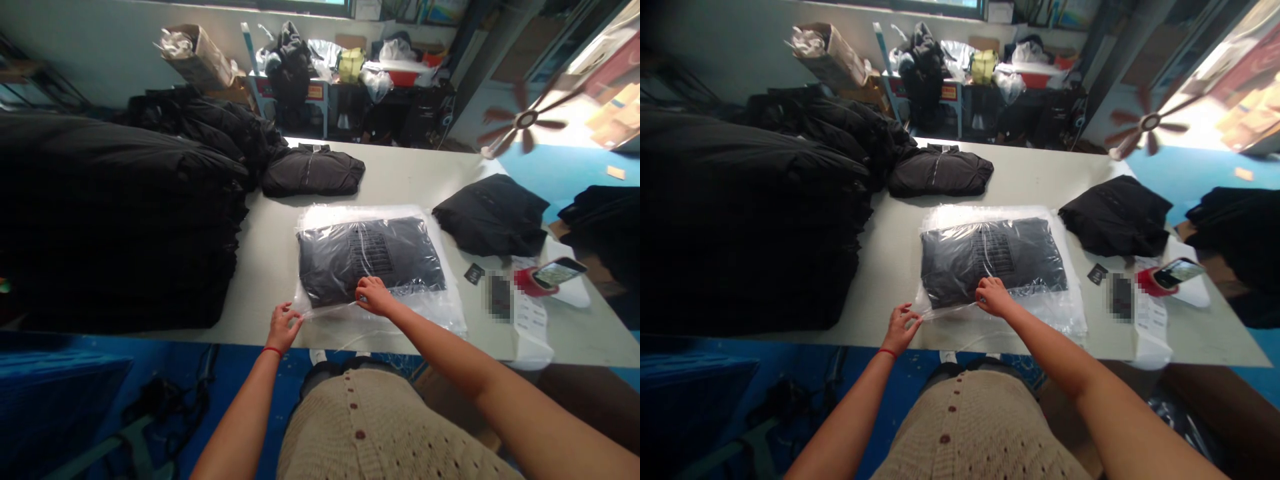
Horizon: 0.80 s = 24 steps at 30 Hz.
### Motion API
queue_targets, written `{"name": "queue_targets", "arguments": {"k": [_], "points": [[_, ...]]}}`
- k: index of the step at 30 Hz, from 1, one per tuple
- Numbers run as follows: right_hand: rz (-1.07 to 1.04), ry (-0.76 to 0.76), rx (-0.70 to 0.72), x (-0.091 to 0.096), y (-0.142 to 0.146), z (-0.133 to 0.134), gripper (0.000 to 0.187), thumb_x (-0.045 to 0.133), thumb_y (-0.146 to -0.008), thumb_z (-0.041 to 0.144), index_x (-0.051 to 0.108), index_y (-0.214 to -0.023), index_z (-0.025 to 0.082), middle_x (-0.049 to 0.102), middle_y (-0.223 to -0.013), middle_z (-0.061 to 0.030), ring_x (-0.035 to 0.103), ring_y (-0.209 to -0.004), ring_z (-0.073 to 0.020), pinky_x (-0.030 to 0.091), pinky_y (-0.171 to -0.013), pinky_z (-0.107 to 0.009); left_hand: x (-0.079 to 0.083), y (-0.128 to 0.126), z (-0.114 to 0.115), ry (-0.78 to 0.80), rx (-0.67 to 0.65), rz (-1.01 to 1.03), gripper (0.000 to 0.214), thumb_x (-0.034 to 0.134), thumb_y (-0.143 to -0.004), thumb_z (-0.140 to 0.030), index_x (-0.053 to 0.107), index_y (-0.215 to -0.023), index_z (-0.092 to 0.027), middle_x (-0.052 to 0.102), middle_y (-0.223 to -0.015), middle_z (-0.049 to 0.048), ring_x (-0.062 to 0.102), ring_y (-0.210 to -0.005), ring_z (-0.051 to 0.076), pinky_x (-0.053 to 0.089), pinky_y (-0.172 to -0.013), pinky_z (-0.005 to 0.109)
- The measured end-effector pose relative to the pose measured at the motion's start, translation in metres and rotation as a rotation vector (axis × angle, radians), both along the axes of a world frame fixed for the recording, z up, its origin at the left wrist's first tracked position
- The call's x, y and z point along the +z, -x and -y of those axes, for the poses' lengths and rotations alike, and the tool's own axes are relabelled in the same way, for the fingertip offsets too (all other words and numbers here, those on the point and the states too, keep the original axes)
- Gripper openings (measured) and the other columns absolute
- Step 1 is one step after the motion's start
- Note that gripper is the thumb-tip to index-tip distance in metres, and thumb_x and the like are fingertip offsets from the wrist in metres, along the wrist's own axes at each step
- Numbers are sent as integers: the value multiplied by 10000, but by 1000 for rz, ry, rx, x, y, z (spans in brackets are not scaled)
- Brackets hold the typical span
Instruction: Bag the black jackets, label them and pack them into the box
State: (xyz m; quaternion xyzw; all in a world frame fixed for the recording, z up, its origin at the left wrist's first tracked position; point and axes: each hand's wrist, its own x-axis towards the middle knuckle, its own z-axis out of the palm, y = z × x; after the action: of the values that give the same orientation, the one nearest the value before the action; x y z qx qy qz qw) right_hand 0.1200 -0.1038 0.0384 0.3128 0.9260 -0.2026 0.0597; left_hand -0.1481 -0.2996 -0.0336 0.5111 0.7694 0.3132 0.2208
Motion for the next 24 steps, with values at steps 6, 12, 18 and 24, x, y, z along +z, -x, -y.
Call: {"name": "queue_targets", "arguments": {"k": [6,12,18,24], "points": [[-23,118,-32,-7,-1,-12,152,602,-868,333,693,-888,213,621,-1080,-59,511,-1024,-208,291,-915,-361,5,7,-7,83,17,210,192,607,-778,-363,621,-649,-221,667,-1045,86,552,-1086,246,406,-1007,391],[56,37,-120,-10,12,-9,250,641,-850,451,711,-832,211,641,-1012,-55,525,-1005,-208,302,-897,-353,-7,4,-16,207,126,304,314,530,-790,-458,524,-596,-212,612,-685,20,567,-718,176,439,-695,271],[201,-91,-227,-12,34,-1,328,662,-816,523,706,-797,198,647,-957,-77,536,-969,-228,331,-840,-347,-14,6,-25,321,223,299,342,546,-746,-445,442,-514,-217,476,-514,-31,467,-570,136,348,-584,239],[131,-243,-289,-14,19,-2,390,618,-830,563,642,-941,190,604,-989,-98,491,-985,-256,310,-891,-367,-19,16,-33,424,258,326,310,537,-744,-422,471,-523,-215,557,-535,-12,541,-590,152,372,-578,241]]}}
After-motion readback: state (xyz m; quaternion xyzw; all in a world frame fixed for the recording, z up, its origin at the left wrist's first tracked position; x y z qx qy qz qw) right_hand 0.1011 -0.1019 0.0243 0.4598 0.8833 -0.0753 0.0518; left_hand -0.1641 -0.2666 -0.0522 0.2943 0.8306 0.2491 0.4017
